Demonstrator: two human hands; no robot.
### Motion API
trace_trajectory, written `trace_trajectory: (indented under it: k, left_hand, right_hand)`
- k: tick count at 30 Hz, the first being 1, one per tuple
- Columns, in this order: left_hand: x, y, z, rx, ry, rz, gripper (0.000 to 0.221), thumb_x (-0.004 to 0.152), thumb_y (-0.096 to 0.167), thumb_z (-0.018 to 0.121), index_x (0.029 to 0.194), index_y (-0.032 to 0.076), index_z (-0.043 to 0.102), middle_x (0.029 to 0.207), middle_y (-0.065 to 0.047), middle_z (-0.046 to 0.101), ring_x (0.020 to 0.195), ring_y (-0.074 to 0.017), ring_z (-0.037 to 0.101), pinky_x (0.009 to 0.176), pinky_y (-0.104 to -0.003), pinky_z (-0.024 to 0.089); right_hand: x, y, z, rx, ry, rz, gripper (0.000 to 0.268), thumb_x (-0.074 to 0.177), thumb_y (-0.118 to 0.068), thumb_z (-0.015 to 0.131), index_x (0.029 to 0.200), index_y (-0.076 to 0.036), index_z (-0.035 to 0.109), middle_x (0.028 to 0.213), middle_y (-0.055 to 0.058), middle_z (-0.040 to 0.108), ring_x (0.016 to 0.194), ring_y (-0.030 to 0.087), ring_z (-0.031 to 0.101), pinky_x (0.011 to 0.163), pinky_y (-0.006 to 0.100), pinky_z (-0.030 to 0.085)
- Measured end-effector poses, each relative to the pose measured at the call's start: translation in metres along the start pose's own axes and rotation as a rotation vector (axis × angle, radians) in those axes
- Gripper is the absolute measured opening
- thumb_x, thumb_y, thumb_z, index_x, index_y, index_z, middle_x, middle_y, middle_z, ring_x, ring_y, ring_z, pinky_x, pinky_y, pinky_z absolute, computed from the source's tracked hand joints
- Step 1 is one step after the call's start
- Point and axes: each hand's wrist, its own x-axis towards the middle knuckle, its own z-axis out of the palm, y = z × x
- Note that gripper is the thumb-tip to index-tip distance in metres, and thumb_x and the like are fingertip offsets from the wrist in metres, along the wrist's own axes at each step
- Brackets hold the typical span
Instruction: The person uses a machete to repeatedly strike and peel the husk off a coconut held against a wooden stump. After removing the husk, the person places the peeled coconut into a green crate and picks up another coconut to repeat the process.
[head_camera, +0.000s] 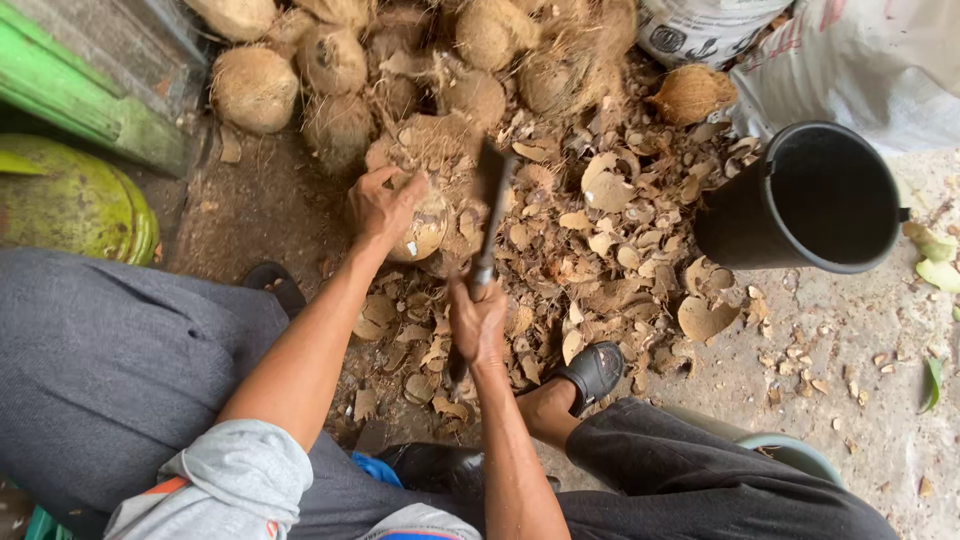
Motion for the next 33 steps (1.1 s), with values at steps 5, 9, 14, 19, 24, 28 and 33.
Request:
trace_trajectory:
  k: [5, 9, 14, 19, 24, 28, 33]
  left_hand:
    - [0.002, -0.004, -0.006, 0.030, -0.084, -0.149, 0.045, 0.086, 0.050, 0.068, 0.110, 0.013, 0.077, 0.120, -0.016, 0.070, 0.088, -0.0269, 0.070, 0.066, -0.043, 0.055]
    - [0.002, 0.010, -0.010, -0.203, -0.116, -0.040, 0.052, 0.094, 0.055, 0.072, 0.098, 0.003, 0.080, 0.096, -0.018, 0.081, 0.085, -0.0247, 0.073, 0.076, -0.038, 0.056]
    - [-0.006, 0.001, -0.011, -0.067, -0.084, -0.180, 0.049, 0.086, 0.054, 0.070, 0.110, 0.012, 0.074, 0.098, -0.012, 0.077, 0.077, -0.0247, 0.071, 0.067, -0.046, 0.056]
    - [-0.001, -0.006, -0.004, 0.003, -0.003, -0.072, 0.045, 0.089, 0.050, 0.076, 0.107, 0.009, 0.077, 0.119, -0.017, 0.068, 0.093, -0.0272, 0.066, 0.076, -0.048, 0.054]
    - [0.007, 0.005, -0.004, -0.051, -0.061, -0.211, 0.034, 0.090, 0.043, 0.076, 0.096, 0.010, 0.076, 0.107, -0.016, 0.077, 0.095, -0.0294, 0.069, 0.092, -0.047, 0.051]
    - [-0.006, 0.000, -0.008, -0.108, -0.026, -0.095, 0.031, 0.090, 0.041, 0.077, 0.089, 0.010, 0.076, 0.104, -0.013, 0.074, 0.099, -0.0270, 0.068, 0.088, -0.047, 0.050]
    - [-0.011, 0.006, -0.009, -0.056, -0.022, -0.157, 0.031, 0.087, 0.043, 0.077, 0.094, 0.013, 0.075, 0.098, -0.011, 0.074, 0.090, -0.0269, 0.068, 0.082, -0.048, 0.053]
  right_hand:
    - [0.000, -0.004, 0.011, 0.003, 0.006, -0.005, 0.013, 0.097, -0.019, 0.059, 0.086, -0.013, 0.064, 0.069, 0.001, 0.065, 0.051, 0.009, 0.056, 0.043, 0.027, 0.051]
    - [0.008, -0.013, 0.003, -0.350, -0.046, 0.237, 0.026, 0.100, -0.025, 0.069, 0.082, -0.007, 0.067, 0.061, 0.003, 0.063, 0.044, 0.009, 0.052, 0.039, 0.023, 0.042]
    - [0.002, -0.006, -0.001, -0.032, 0.031, 0.134, 0.027, 0.098, -0.029, 0.063, 0.076, -0.013, 0.061, 0.057, 0.000, 0.059, 0.038, 0.011, 0.044, 0.032, 0.027, 0.036]
    - [0.001, 0.004, 0.011, -0.051, 0.042, 0.122, 0.046, 0.100, -0.034, 0.067, 0.066, -0.011, 0.047, 0.052, 0.001, 0.046, 0.037, 0.011, 0.038, 0.032, 0.027, 0.034]
    - [0.014, -0.001, 0.013, -0.318, -0.023, 0.190, 0.039, 0.100, -0.035, 0.065, 0.069, -0.017, 0.052, 0.054, -0.002, 0.050, 0.040, 0.008, 0.041, 0.035, 0.028, 0.039]
    - [0.003, 0.005, 0.011, -0.039, 0.038, -0.011, 0.034, 0.099, -0.029, 0.063, 0.070, -0.014, 0.052, 0.054, 0.002, 0.051, 0.038, 0.011, 0.042, 0.032, 0.028, 0.037]
    - [0.002, 0.005, 0.012, -0.281, -0.128, 0.422, 0.015, 0.098, -0.014, 0.058, 0.083, -0.009, 0.058, 0.063, 0.003, 0.055, 0.043, 0.009, 0.044, 0.035, 0.025, 0.041]
